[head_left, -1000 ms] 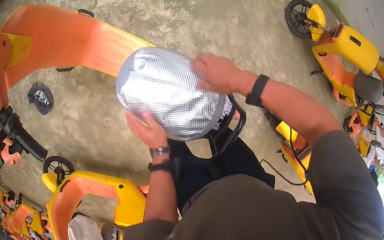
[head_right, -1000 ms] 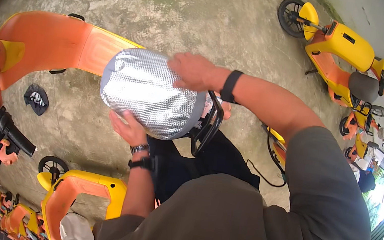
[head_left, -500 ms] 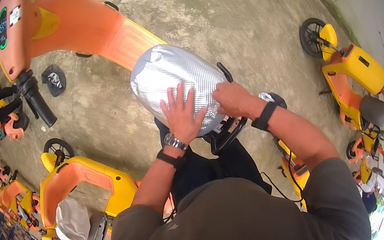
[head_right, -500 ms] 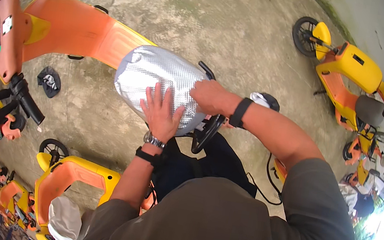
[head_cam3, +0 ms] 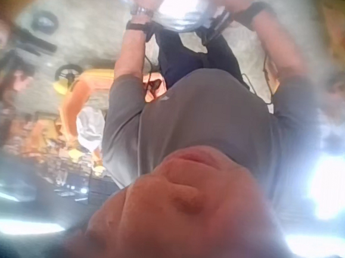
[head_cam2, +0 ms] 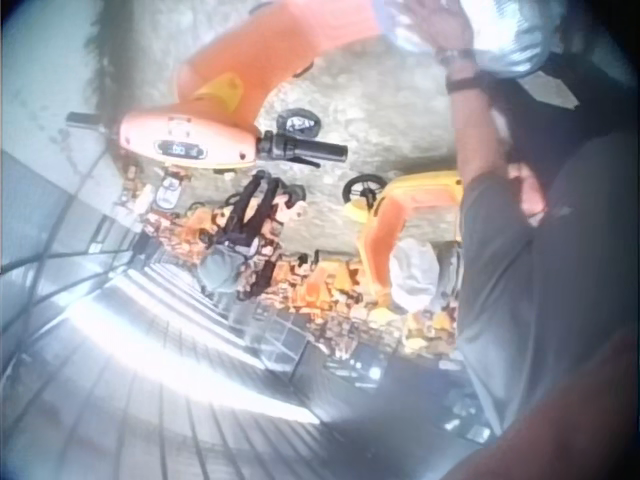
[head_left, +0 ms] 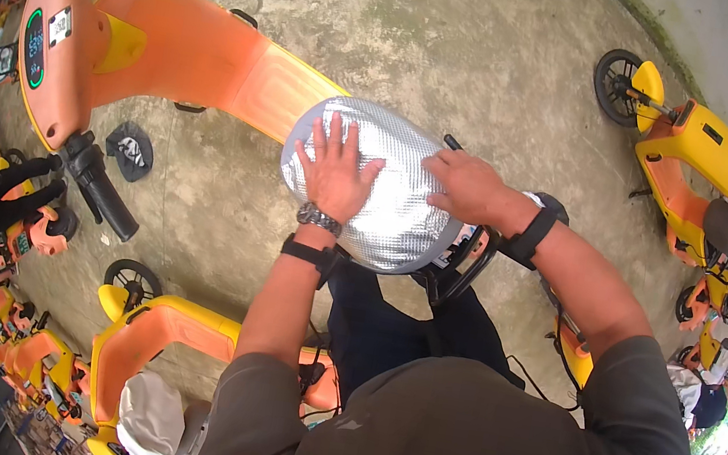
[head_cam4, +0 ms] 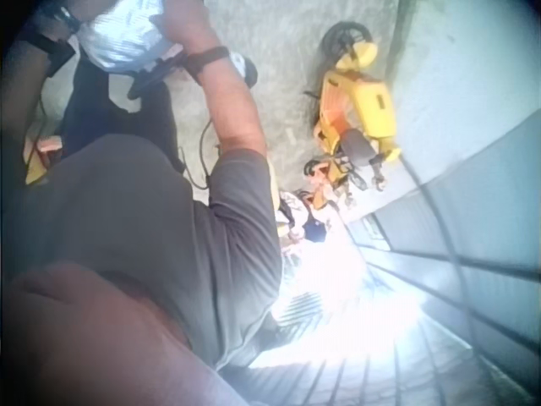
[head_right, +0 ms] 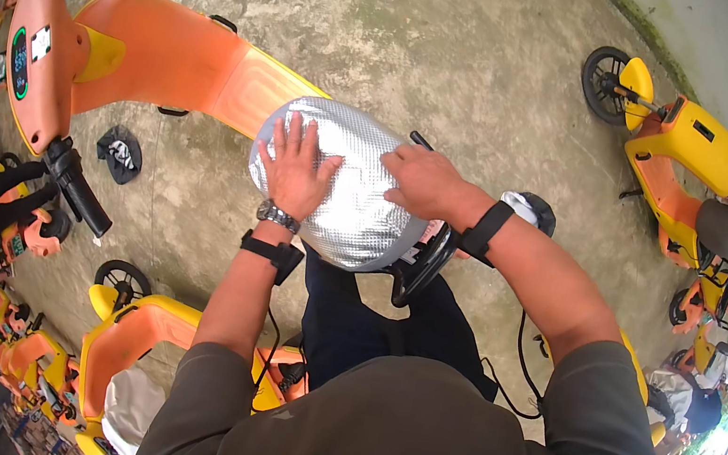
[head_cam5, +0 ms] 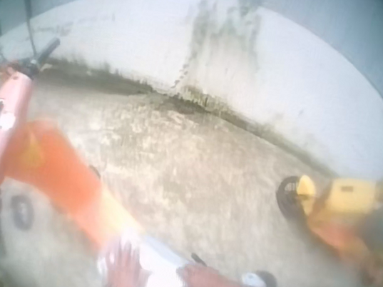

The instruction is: The person fits a silver cover over the seat of a scooter, tucks the edges into the frame by hand, and secures the seat assembly.

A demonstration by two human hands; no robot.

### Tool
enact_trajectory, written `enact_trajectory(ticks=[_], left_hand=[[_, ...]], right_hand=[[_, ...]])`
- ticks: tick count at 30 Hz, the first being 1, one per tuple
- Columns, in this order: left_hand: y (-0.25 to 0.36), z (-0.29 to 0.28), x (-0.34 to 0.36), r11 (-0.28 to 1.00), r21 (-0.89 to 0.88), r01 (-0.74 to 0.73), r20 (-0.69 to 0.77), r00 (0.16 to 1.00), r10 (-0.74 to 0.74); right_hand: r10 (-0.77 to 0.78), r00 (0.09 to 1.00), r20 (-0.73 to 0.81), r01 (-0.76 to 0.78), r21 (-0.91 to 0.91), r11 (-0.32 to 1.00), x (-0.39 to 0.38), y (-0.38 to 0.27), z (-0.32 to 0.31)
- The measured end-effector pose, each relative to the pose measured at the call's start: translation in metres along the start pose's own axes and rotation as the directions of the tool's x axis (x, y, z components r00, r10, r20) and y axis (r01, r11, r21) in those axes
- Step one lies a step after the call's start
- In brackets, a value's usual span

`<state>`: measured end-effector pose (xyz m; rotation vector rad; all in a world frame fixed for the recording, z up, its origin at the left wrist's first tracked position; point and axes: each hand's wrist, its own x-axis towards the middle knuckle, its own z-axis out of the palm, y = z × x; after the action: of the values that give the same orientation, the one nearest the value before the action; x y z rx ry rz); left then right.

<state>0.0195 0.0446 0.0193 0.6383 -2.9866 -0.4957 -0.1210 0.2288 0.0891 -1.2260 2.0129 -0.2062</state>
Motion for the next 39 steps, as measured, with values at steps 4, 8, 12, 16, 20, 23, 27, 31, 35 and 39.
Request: enact_trajectory(ticks=[4,8,12,16,20,23,27,31,35,39], left_hand=[[-0.023,-0.001,-0.01,0.994,0.03,-0.101,0.026,0.995,0.1],[-0.026,0.004,0.0,0.994,-0.032,-0.103,0.033,0.994,0.104],[-0.038,-0.006,0.011,0.991,-0.048,-0.123,0.09,0.988,0.127],[-0.042,-0.006,0.014,0.986,-0.046,-0.159,0.07,0.984,0.162],[-0.042,-0.003,0.032,0.968,-0.1,-0.23,-0.002,0.973,0.231],[-0.054,-0.009,0.03,0.96,-0.15,-0.237,0.069,0.966,0.249],[-0.049,-0.001,0.034,0.948,-0.151,-0.279,-0.015,0.96,0.28],[-0.027,-0.001,0.037,0.949,-0.094,-0.302,-0.076,0.952,0.296],[-0.028,0.008,0.042,0.946,-0.069,-0.316,-0.108,0.945,0.308],[-0.044,0.01,0.025,0.956,0.091,-0.277,-0.09,0.954,0.285]], right_hand=[[-0.173,0.97,-0.169,0.154,-0.122,0.981,0.024,-0.008,0.026],[-0.105,0.994,-0.03,0.103,-0.085,0.991,0.044,-0.001,0.027],[-0.028,0.999,0.023,0.029,-0.031,0.999,0.038,-0.02,0.023],[-0.014,0.999,0.039,0.016,-0.032,0.999,0.035,-0.028,0.018],[-0.01,0.999,0.044,0.011,-0.038,0.999,0.043,-0.01,0.003],[-0.033,0.997,0.066,0.026,0.096,0.995,0.039,-0.006,0.005],[0.079,0.996,0.044,-0.087,0.241,0.967,0.01,0.019,0.006],[0.423,0.905,-0.04,-0.32,0.591,0.741,-0.068,0.055,0.007],[0.618,0.783,-0.073,-0.427,0.659,0.619,-0.13,0.085,0.072],[0.603,0.795,-0.063,-0.377,0.727,0.574,-0.162,0.062,0.096]])
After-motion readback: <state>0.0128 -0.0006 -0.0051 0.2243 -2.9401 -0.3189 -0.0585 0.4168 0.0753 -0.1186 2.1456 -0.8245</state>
